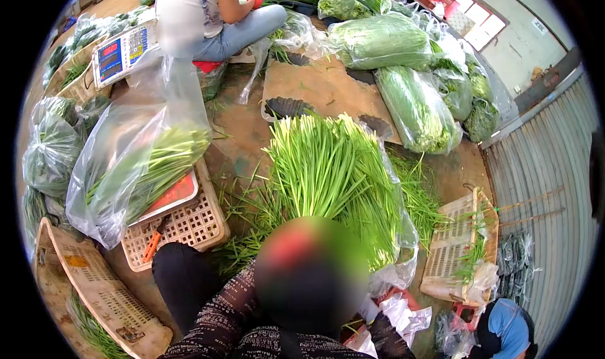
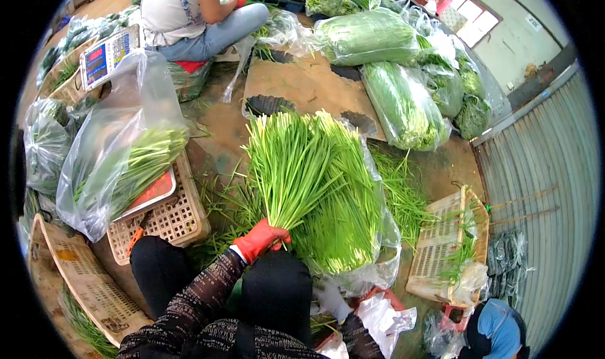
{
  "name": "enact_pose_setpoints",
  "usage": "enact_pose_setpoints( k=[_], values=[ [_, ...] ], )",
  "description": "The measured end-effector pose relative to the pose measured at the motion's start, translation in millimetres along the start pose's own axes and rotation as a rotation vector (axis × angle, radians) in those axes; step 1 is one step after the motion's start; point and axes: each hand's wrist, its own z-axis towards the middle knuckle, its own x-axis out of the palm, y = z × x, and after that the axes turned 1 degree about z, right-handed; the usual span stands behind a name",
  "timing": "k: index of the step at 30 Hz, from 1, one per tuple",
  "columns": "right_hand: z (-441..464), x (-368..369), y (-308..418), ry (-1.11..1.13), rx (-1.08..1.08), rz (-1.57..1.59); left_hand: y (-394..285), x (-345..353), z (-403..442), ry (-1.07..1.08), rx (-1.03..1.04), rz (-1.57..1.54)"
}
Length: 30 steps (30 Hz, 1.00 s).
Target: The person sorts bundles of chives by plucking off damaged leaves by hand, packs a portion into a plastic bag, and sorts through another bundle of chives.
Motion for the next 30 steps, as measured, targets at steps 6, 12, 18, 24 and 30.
enact_pose_setpoints(
  k=[6,12,18,24,30],
  values=[
    [145,-68,113,-0.185,-0.05,1.237,-15,12,4,-0.34,0.348,1.209],
    [240,-53,101,0.078,-0.163,1.913,-109,37,-87,-0.181,0.559,1.581],
    [214,-61,104,-0.226,-0.034,1.827,-126,-63,-92,0.369,0.716,1.259],
    [215,-136,204,-0.084,-0.185,2.209,-132,-154,-159,-0.322,0.549,0.573],
    [250,-149,376,-0.193,-0.753,1.451,-181,-224,-237,-0.942,0.858,-0.092]
  ],
)
